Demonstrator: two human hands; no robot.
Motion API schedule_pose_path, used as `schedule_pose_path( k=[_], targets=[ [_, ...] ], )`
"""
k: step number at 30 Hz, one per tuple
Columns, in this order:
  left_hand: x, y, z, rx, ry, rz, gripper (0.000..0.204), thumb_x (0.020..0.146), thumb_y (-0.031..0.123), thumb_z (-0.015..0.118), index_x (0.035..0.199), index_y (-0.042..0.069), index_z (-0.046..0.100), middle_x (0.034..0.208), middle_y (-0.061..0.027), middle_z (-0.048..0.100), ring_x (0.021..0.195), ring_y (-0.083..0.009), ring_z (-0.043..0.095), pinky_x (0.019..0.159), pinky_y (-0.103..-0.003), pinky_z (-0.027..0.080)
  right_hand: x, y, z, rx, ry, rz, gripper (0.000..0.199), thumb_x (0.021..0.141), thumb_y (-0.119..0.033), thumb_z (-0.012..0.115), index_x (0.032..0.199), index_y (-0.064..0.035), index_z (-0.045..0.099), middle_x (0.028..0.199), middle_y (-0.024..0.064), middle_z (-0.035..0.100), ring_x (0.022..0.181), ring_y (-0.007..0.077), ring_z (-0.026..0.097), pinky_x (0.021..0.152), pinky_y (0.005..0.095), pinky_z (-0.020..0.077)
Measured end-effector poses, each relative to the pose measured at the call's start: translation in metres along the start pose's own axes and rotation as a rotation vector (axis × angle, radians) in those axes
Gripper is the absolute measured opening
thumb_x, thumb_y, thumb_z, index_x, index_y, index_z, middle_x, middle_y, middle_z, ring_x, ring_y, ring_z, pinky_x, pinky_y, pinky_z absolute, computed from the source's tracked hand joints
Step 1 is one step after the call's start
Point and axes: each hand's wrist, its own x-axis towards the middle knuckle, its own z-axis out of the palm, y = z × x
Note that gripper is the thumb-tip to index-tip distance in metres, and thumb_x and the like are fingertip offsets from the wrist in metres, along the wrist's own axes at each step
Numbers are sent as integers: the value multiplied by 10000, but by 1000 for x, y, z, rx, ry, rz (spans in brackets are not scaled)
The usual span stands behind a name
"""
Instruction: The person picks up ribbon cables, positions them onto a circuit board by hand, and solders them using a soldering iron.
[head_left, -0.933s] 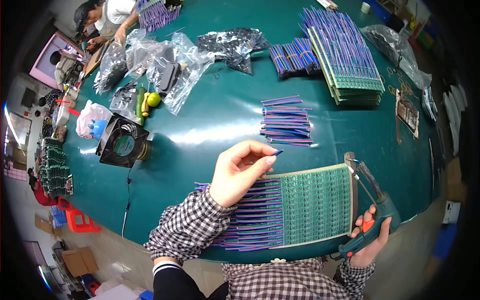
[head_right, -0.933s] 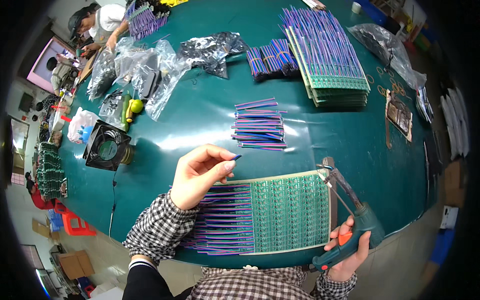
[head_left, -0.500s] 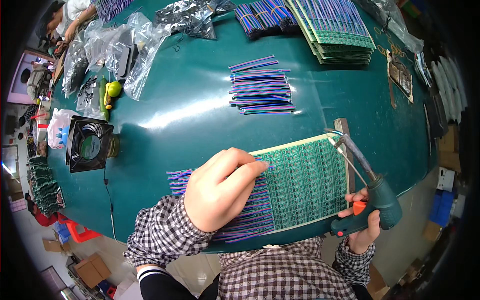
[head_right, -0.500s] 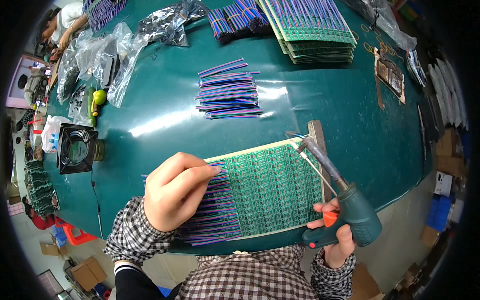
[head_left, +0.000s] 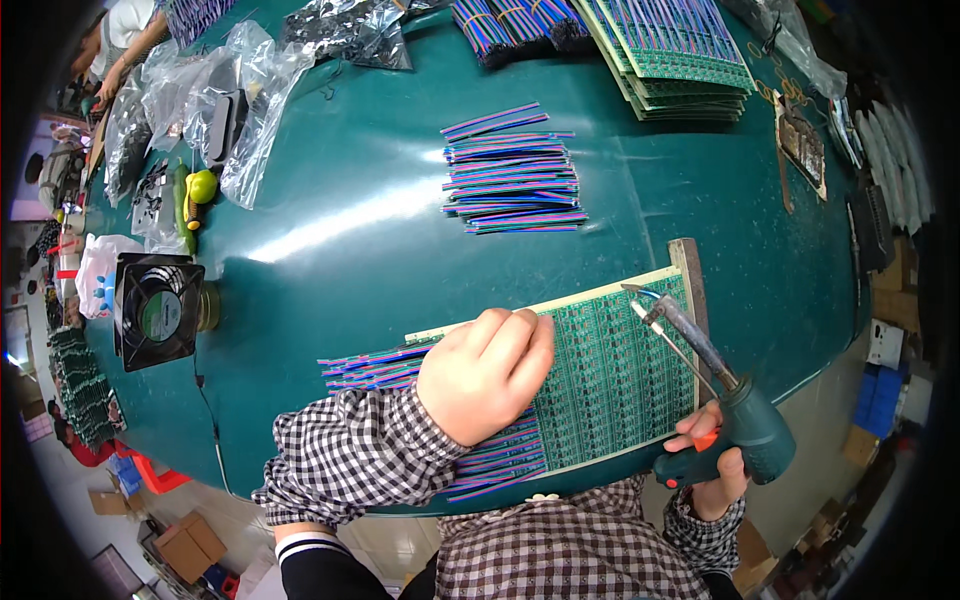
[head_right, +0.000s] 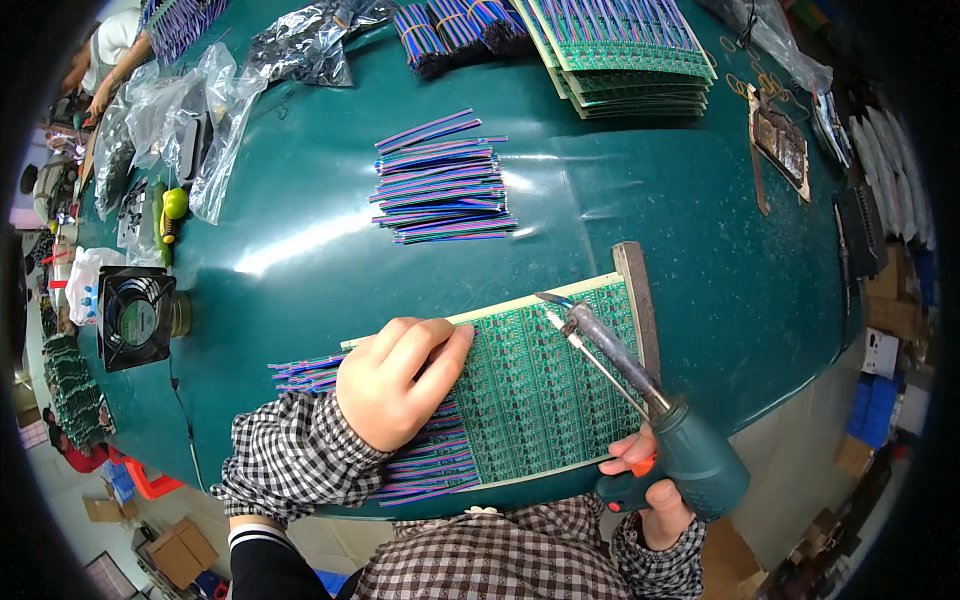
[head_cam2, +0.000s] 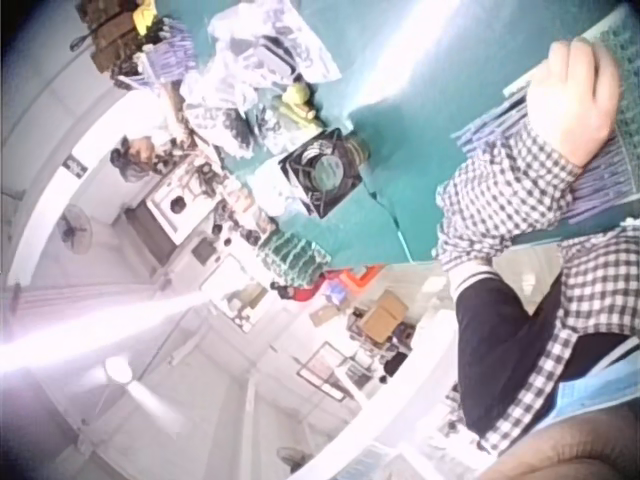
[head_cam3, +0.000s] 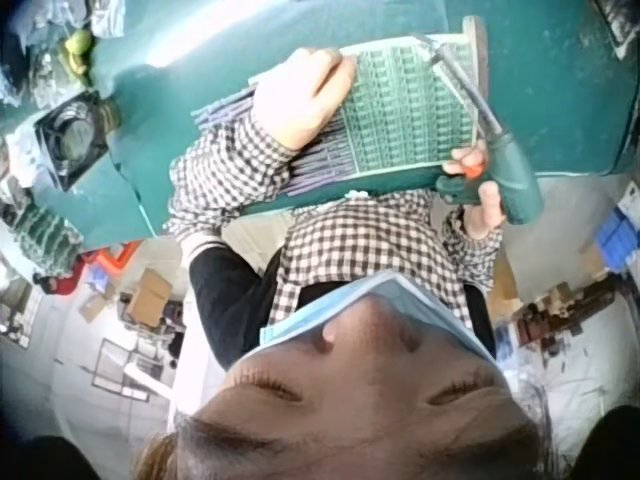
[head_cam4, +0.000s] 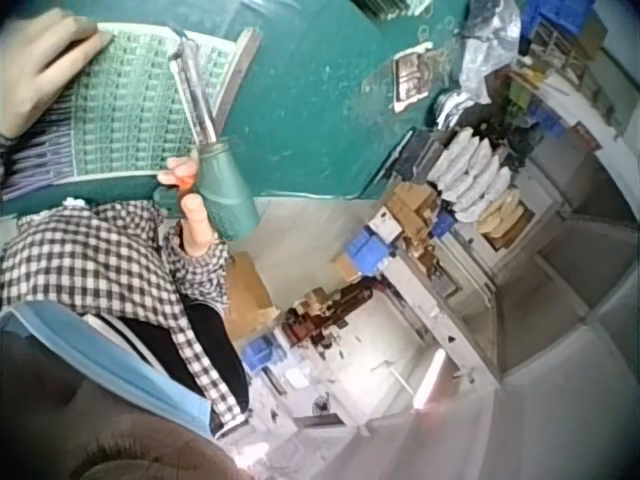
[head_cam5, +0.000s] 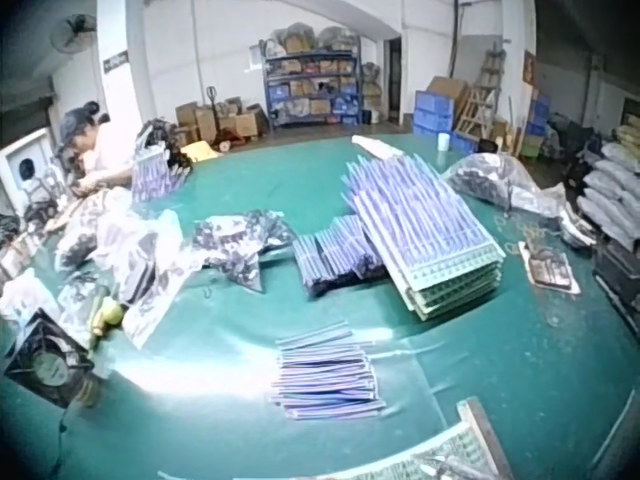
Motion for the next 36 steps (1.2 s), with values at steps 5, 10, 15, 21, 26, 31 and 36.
schedule_pose_path(
  k=[5,10,15,21,26,31,36],
  targets=[
    [-1,-1,3,10,16,-16,362,745,87,688,1090,-16,722,1028,-89,653,884,-211,670,704,-317,581,-4,-4,3,-181,-84,19,677,968,-455,688,1306,108,527,1052,170,623,885,294,699,838,409,598],
    [-1,0,4,-4,9,-32,356,747,88,686,1084,-19,724,1026,-89,652,885,-211,669,708,-316,579,0,-15,24,-158,-36,150,665,868,-444,819,1195,87,586,989,162,677,915,275,711,853,414,606],
    [-1,0,3,-19,8,-39,365,754,95,681,1097,-23,719,1043,-91,654,901,-216,668,729,-323,575,-1,-13,24,-172,19,194,630,763,-377,946,1090,67,639,947,153,721,884,259,737,821,414,637],
    [-2,0,4,-31,4,-46,374,754,90,681,1106,-32,716,1049,-103,651,905,-227,667,748,-332,579,-2,-7,18,-307,-101,107,553,791,-342,927,1073,55,664,909,135,723,820,250,747,764,383,614],
    [-1,0,4,-27,-2,-46,375,749,81,691,1103,-41,712,1056,-110,646,906,-233,665,754,-336,580,4,-11,26,-383,-98,61,490,801,-337,915,1055,17,691,903,91,735,809,229,748,771,376,580],
    [-2,1,4,-22,-6,-47,378,748,75,698,1106,-45,709,1060,-113,641,909,-234,664,753,-336,579,9,-10,24,-475,-166,42,472,806,-342,911,1042,7,699,899,75,737,814,226,754,770,373,573],
    [-2,2,5,-16,0,-51,378,748,68,700,1109,-46,707,1058,-115,640,912,-234,664,756,-336,579,11,-13,30,-468,-145,62,469,803,-350,913,1029,3,703,897,78,737,808,226,756,761,372,576]
  ],
)
